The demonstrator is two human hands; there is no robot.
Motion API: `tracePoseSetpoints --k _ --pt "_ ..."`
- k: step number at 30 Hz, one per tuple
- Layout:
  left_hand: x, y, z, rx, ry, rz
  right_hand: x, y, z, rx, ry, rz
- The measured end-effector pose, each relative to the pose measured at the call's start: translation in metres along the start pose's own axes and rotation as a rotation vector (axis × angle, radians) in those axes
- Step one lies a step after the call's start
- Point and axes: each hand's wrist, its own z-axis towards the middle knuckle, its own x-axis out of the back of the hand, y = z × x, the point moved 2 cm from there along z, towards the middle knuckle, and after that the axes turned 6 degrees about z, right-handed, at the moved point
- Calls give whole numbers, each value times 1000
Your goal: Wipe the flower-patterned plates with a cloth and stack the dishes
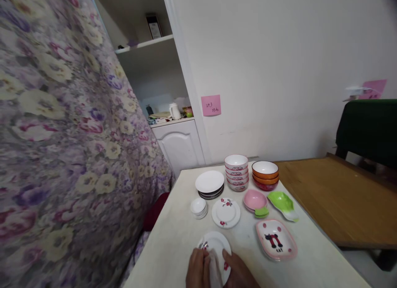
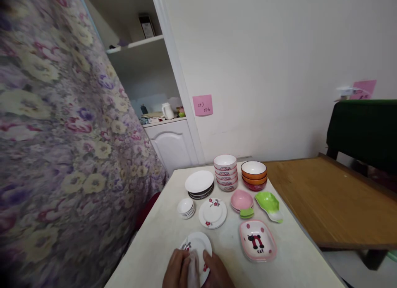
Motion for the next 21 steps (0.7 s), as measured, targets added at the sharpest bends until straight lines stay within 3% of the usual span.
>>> tracePoseSetpoints --k 5,8,11,15,18,21 --pt "25 -13 29 86 102 41 -3 -1 -4 -3 33 -25" --pt "24 -28 24 123 133 54 -6 -1 -6 26 22 -71" --pt "10 -31 5 136 67 63 -5 -1 -7 90 38 -48" --pt "-6 -17 -9 171 -22 137 -1 -2 -4 60 5 -96" --pt "-1 -10 -2 267 -56 46 2 -5 -3 77 34 -207" --pt "16 -9 11 323 -111 -153 8 -7 -5 94 147 -371"
